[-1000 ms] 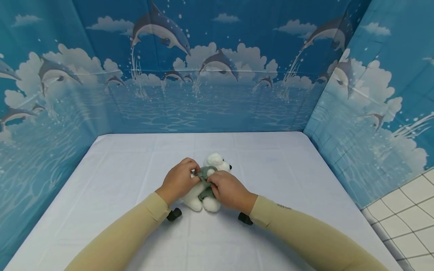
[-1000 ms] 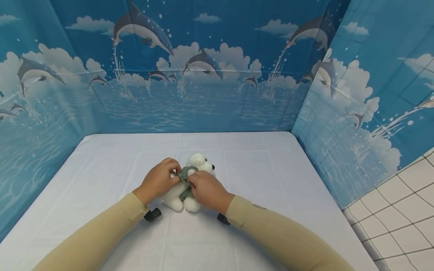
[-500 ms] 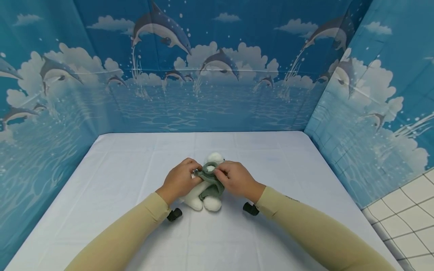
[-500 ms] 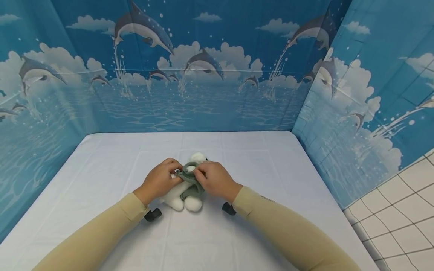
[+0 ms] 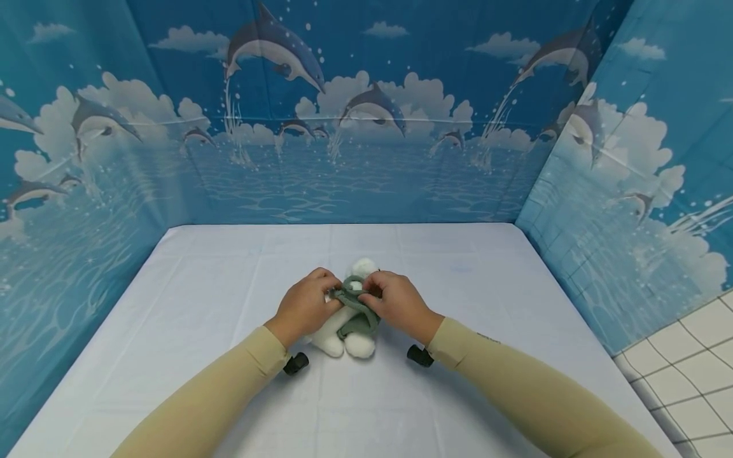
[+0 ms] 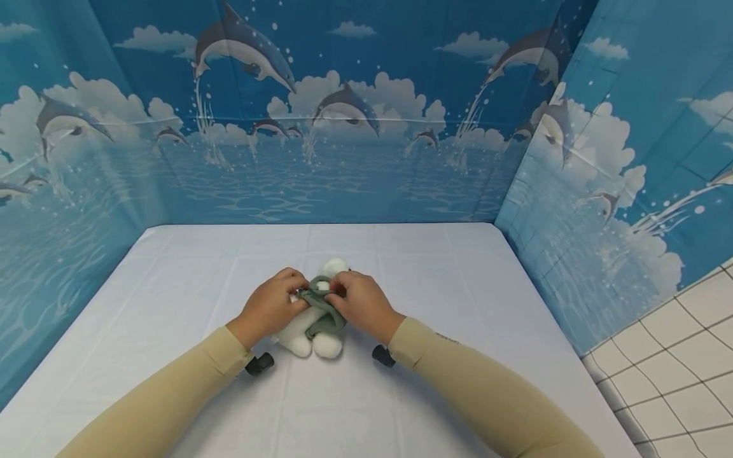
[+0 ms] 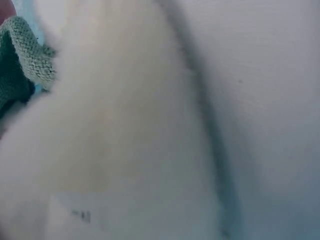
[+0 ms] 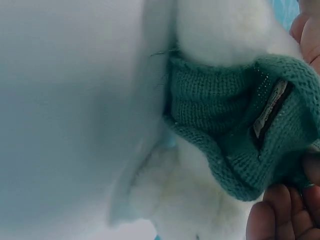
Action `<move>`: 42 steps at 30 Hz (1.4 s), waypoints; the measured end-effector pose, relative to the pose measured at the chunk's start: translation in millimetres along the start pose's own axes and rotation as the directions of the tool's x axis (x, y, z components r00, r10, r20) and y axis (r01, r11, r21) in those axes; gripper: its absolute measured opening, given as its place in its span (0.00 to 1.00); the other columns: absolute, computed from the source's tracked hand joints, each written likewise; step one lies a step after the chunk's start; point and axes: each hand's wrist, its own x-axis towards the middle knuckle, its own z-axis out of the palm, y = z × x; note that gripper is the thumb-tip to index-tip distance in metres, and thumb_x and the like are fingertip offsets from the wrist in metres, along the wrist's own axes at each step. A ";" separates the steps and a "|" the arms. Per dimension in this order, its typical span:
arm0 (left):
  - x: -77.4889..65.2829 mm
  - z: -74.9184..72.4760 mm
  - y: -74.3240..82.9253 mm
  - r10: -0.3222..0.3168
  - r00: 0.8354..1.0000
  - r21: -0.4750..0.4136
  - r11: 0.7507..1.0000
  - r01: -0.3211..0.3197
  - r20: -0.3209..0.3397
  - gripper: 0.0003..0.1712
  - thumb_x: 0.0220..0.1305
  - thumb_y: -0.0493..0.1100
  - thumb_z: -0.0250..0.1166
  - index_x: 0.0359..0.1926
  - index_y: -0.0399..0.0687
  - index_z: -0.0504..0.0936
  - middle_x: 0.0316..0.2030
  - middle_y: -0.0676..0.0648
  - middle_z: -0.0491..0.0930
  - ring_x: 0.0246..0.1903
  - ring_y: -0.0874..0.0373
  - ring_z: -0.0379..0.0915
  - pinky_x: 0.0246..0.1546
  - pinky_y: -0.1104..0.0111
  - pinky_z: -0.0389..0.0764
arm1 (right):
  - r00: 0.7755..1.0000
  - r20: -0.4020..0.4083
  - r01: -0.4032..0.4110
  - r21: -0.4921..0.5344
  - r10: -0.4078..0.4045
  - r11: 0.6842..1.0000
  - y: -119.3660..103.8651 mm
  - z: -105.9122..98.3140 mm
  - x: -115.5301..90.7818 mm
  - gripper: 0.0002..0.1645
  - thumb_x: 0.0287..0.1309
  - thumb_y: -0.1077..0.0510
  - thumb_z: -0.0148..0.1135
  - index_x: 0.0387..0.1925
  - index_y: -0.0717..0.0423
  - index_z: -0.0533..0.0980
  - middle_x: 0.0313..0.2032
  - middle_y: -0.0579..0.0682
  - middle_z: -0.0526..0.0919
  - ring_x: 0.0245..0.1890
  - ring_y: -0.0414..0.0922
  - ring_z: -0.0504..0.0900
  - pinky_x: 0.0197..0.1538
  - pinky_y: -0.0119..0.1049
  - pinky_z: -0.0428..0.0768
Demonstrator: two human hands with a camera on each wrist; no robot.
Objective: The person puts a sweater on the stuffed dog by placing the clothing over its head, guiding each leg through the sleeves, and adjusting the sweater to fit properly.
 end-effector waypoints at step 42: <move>21.9 -34.7 25.1 0.126 0.985 0.055 0.990 -0.133 0.114 0.10 0.76 0.47 0.67 0.51 0.56 0.92 0.48 0.54 0.82 0.38 0.62 0.78 0.43 0.66 0.82 | 0.999 -0.051 0.009 -0.126 -0.016 0.992 -7.1 27.9 -12.2 0.09 0.69 0.63 0.69 0.47 0.58 0.80 0.40 0.52 0.89 0.37 0.43 0.89 0.36 0.29 0.84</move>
